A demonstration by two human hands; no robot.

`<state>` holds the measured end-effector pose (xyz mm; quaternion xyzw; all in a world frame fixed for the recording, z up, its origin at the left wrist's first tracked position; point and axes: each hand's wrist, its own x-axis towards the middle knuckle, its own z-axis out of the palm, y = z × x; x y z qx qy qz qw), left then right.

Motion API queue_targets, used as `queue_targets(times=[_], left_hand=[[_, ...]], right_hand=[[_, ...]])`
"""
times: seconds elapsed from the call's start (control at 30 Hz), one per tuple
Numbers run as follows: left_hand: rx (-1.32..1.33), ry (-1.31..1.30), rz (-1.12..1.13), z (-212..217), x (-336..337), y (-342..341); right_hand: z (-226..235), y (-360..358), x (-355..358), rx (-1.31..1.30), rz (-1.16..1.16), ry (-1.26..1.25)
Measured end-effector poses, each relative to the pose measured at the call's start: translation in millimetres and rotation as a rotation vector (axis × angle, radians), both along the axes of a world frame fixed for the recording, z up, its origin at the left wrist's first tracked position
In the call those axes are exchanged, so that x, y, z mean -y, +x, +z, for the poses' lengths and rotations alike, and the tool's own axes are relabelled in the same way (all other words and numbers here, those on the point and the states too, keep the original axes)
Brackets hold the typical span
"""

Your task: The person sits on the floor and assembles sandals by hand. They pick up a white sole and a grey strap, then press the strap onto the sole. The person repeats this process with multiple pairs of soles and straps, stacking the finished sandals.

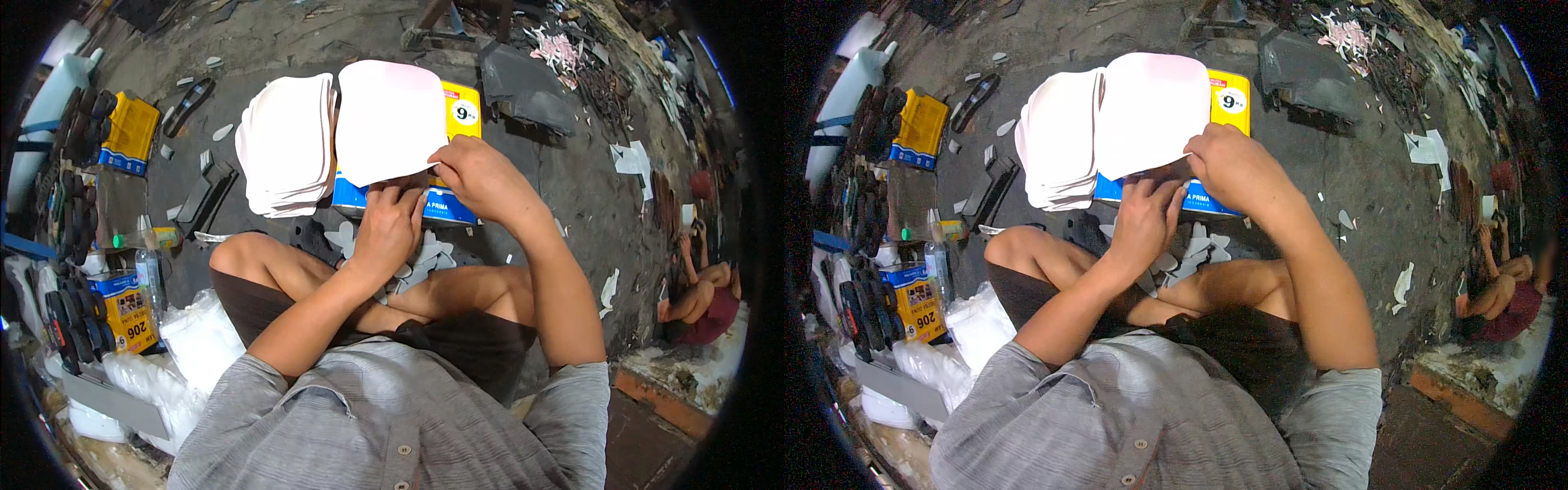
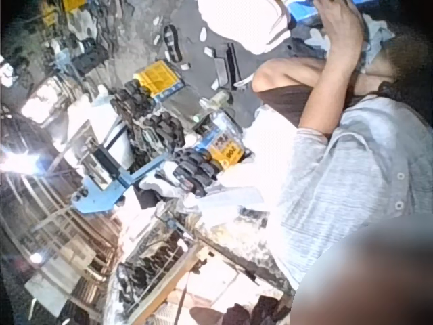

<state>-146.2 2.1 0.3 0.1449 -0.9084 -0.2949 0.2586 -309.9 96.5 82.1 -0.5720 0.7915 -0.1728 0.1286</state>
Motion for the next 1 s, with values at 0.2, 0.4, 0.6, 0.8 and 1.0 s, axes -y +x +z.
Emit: queue_targets(times=[0.2,0.4,0.6,0.8,1.0], left_hand=[[-0.093,-0.034,0.005,-3.4,0.8,-1.3],[-0.039,0.133,-0.039,5.8,12.4,1.1],[0.029,-0.303,0.154,34.3,36.8,28.1],[0.537,-0.075,-0.328,78.7,121.2,-2.5],[-0.050,-0.171,-0.033,69.6,53.0,23.9]], right_hand=[[14.5,14.0,8.9,-0.020,0.001,0.005],[13.6,16.9,11.9,-0.041,-0.097,0.075],[2.8,9.5,-8.6,0.039,-0.064,-0.104],[-1.8,11.8,-8.5,0.031,-0.054,-0.136],[-4.6,5.2,-8.6,0.056,-0.105,-0.176]])
